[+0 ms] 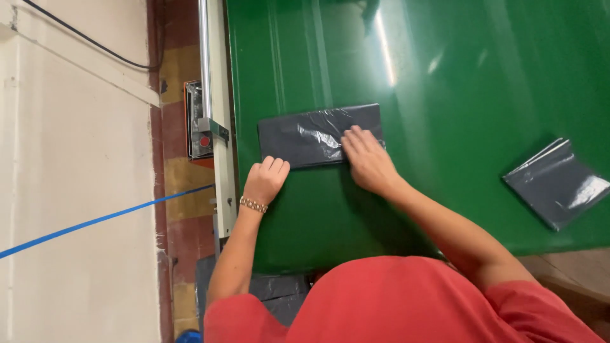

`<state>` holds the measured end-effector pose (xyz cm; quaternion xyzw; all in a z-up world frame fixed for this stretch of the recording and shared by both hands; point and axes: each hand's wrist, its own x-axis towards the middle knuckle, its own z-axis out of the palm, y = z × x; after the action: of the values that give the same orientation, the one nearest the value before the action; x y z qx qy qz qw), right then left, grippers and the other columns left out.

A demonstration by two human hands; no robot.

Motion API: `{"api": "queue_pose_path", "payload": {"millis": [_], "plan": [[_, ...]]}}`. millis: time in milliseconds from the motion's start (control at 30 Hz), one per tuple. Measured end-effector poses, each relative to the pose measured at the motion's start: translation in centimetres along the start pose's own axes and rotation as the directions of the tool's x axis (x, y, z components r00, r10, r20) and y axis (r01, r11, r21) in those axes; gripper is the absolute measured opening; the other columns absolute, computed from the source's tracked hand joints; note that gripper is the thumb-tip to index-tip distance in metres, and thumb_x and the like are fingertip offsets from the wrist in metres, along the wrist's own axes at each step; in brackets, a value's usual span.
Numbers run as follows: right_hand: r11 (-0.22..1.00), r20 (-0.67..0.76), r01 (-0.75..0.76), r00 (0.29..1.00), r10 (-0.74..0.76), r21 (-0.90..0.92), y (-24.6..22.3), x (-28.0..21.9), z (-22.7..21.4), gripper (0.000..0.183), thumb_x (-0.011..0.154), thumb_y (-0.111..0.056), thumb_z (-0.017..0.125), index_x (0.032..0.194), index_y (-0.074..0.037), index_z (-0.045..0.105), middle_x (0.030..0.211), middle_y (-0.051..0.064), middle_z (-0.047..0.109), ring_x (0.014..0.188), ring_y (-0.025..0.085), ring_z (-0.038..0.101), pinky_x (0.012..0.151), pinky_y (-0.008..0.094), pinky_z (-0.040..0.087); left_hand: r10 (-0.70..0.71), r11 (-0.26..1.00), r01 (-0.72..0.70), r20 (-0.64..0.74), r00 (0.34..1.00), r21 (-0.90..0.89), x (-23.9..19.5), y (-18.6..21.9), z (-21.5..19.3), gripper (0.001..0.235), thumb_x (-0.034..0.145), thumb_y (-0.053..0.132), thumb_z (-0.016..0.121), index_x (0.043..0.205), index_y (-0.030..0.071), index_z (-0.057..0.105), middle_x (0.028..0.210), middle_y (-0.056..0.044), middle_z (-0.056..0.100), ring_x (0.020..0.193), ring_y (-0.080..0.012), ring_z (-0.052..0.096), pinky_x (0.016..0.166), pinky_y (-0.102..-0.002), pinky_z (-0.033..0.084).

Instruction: Folding and stacking plastic bags as they come off a conveyor belt.

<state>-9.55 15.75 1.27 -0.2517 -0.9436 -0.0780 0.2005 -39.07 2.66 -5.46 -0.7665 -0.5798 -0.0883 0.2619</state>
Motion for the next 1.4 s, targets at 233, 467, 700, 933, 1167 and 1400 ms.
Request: {"api": "queue_pose_path", "payload": {"millis": [233, 467, 700, 933, 1167, 1400], "plan": [[0.885, -0.020, 0.219, 0.973, -0.231, 0.410, -5.8, 0.2, 2.8, 0.087, 0.062, -0.016, 0.083, 0.139, 0.003, 0.049, 0.140, 0.024, 0.055, 0.138, 0.043, 0.045, 0.118, 0.053, 0.032, 0.187, 0.956, -0.183, -0.005, 0.982, -0.228, 4.4, 3.3, -5.4, 0.011, 0.076, 0.020, 0.055, 0.068, 0.024, 0.048, 0.062, 0.004, 0.047, 0.057, -0.0188, 0.053, 0.048, -0.036, 0.043], [0.677, -0.155, 0.221, 0.975, -0.157, 0.702, -5.6, -7.6, -1.1, 0.024, 0.097, -0.021, 0.055, 0.110, -0.008, 0.070, 0.105, 0.011, 0.072, 0.107, 0.033, 0.069, 0.105, 0.052, 0.049, 0.323, 0.432, 0.340, 0.495, 0.807, -0.836, 8.6, 6.9, -6.6, 0.030, 0.093, 0.045, 0.063, 0.089, 0.016, 0.067, 0.091, -0.009, 0.071, 0.097, -0.0298, 0.069, 0.079, -0.042, 0.055], [-0.117, 0.493, -0.491, 0.771, 0.404, 0.863, -2.9, -12.9, 3.9, 0.023, 0.099, -0.015, 0.055, 0.114, -0.006, 0.070, 0.100, 0.009, 0.070, 0.097, 0.024, 0.065, 0.085, 0.045, 0.055, 0.279, -0.118, 0.836, 0.791, 0.545, -0.535, 7.4, 4.3, 3.3, 0.083, 0.098, 0.073, 0.013, 0.109, 0.014, 0.071, 0.098, -0.006, 0.075, 0.095, -0.0173, 0.073, 0.084, -0.032, 0.057], [-0.766, 0.901, -0.488, 0.326, 0.285, 0.419, -0.3, -10.4, 7.9, 0.022, 0.100, -0.034, 0.056, 0.118, -0.020, 0.060, 0.084, 0.000, 0.064, 0.065, 0.016, 0.070, 0.058, 0.035, 0.064, -0.264, 0.638, 0.625, 0.635, 0.726, -0.449, 10.6, 7.1, -0.1, 0.045, 0.097, 0.061, 0.055, 0.087, 0.017, 0.059, 0.075, -0.012, 0.068, 0.082, -0.0326, 0.072, 0.070, -0.043, 0.055], [-0.720, 0.880, -0.521, 0.381, 0.284, 0.459, 0.3, -9.5, 7.5, 0.036, 0.101, -0.037, 0.053, 0.131, -0.017, 0.052, 0.092, 0.005, 0.067, 0.073, 0.022, 0.075, 0.062, 0.038, 0.065, -0.511, 0.821, 0.556, 0.270, 0.816, -0.127, 10.4, 11.4, 1.1, 0.033, 0.103, 0.048, 0.044, 0.087, 0.019, 0.049, 0.066, -0.007, 0.067, 0.055, -0.0279, 0.070, 0.053, -0.039, 0.058], [-0.586, 0.749, -0.473, 0.492, 0.443, 0.658, -0.3, -10.8, 3.4, 0.061, 0.092, -0.018, 0.064, 0.142, 0.004, 0.039, 0.106, 0.014, 0.061, 0.084, 0.024, 0.070, 0.074, 0.044, 0.065, -0.597, 0.788, 0.612, 0.159, 0.787, -0.072, 11.3, 11.3, 0.7, 0.034, 0.090, 0.052, 0.061, 0.097, 0.019, 0.054, 0.085, -0.002, 0.060, 0.076, -0.0260, 0.068, 0.062, -0.041, 0.059]]}}
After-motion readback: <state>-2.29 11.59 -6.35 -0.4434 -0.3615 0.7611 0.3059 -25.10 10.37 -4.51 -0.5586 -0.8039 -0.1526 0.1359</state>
